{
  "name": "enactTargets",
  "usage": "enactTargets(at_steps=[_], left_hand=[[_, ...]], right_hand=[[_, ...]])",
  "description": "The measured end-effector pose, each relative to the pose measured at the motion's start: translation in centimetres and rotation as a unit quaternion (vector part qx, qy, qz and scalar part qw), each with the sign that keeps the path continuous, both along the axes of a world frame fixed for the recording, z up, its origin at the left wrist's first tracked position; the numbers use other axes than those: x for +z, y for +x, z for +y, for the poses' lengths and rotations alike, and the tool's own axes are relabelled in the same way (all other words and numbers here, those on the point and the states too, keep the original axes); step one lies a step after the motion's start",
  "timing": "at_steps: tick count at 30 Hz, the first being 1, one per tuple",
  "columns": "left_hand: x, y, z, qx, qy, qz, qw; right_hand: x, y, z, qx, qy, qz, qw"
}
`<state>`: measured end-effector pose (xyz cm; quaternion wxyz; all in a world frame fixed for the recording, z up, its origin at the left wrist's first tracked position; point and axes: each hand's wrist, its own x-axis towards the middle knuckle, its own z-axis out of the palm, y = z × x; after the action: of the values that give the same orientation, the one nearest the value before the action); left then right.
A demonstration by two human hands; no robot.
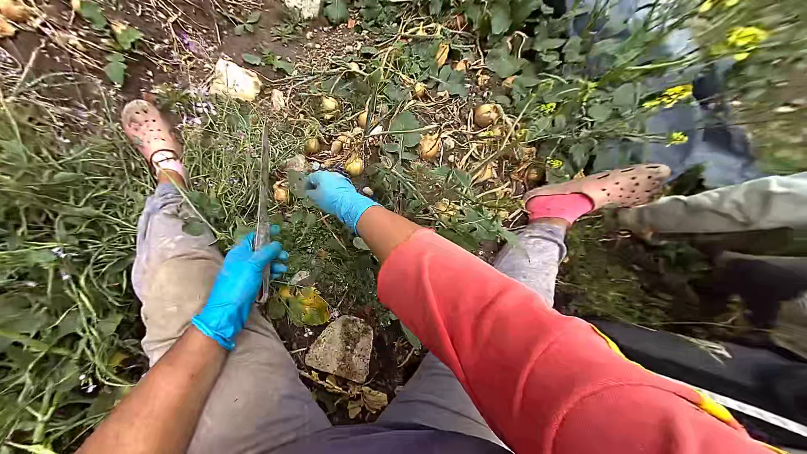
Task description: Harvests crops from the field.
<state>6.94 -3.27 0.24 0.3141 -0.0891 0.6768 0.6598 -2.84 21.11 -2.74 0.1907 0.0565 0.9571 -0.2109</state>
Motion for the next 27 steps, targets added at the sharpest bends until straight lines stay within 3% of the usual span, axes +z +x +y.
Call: enactTargets(at_steps=[3,9,14,17,20,24,27], left_hand=[[0.8,-0.2,-1.1,-0.019,0.043,-0.019,0.999],[1.8,-0.5,-3.1,-0.024,0.116,-0.044,0.992],[2.1,-0.4,-3.5,-0.02,0.12,-0.037,0.992],[2.0,-0.3,-3.4,-0.01,0.13,-0.045,0.99],[2.0,-0.3,-3.4,-0.01,0.137,-0.05,0.989],[1.9,-0.2,-3.7,-0.011,0.14,-0.055,0.989],[2.1,-0.2,-3.7,-0.003,0.157,-0.053,0.986]], right_hand=[[-2.7,0.4,0.6,0.004,0.017,-0.072,0.997],[-3.2,3.8,0.3,0.061,0.151,-0.178,0.97],[-1.7,0.6,1.6,0.047,0.101,-0.233,0.966],[-1.6,-0.8,0.5,0.087,0.176,-0.262,0.945],[-1.9,0.5,-0.3,0.092,0.191,-0.234,0.949],[-1.9,5.9,-1.5,0.07,0.161,-0.144,0.974],[-2.1,8.5,-1.9,0.111,0.176,-0.084,0.974]])
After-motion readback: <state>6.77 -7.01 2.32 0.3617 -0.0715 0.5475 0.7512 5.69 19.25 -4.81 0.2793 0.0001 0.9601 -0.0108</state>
